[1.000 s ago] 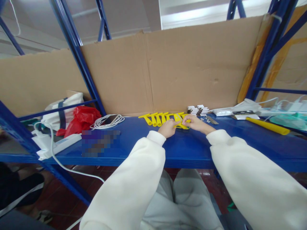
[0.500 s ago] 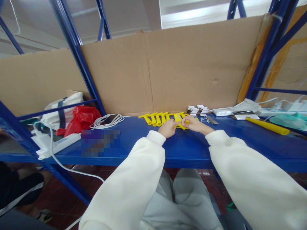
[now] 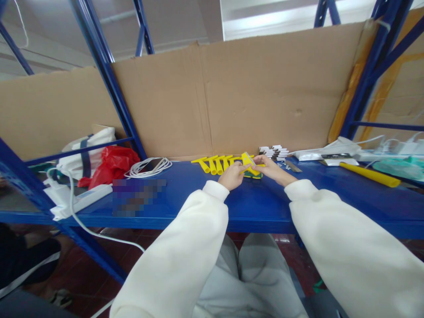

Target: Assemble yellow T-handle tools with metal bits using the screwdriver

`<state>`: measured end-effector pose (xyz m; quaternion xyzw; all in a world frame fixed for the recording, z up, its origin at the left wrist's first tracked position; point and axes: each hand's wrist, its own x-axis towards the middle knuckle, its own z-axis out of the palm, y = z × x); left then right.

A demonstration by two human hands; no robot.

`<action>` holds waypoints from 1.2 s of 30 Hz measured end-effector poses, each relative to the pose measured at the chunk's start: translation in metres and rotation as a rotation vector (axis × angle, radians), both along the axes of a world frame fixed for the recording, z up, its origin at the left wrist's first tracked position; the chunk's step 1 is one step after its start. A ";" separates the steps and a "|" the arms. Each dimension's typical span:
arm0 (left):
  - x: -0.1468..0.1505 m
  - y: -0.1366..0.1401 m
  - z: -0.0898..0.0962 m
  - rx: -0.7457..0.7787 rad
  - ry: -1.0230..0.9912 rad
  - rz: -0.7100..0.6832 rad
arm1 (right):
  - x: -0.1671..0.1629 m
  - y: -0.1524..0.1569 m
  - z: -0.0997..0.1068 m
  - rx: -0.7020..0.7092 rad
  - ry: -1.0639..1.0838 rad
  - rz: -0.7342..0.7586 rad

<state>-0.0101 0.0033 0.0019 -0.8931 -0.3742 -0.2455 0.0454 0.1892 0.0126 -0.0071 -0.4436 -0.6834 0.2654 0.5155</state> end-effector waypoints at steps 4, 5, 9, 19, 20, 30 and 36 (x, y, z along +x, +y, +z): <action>0.000 0.000 0.000 0.029 -0.072 0.012 | 0.002 -0.003 0.005 -0.055 -0.041 0.028; 0.000 -0.001 0.001 0.029 -0.075 0.019 | 0.002 -0.003 0.005 -0.067 -0.070 0.038; 0.001 -0.008 0.004 0.002 -0.026 0.053 | 0.002 -0.002 0.006 -0.069 -0.118 0.029; 0.001 -0.016 0.001 -0.028 0.133 0.124 | 0.004 -0.004 0.007 -0.088 0.013 -0.059; 0.001 -0.016 0.000 -0.031 0.140 0.120 | 0.004 -0.004 0.007 -0.095 0.012 -0.061; 0.005 -0.024 0.005 -0.063 0.249 0.168 | 0.007 -0.004 0.006 -0.165 -0.002 -0.051; 0.003 -0.025 0.007 -0.070 0.247 0.144 | 0.018 0.005 0.006 -0.133 -0.073 -0.040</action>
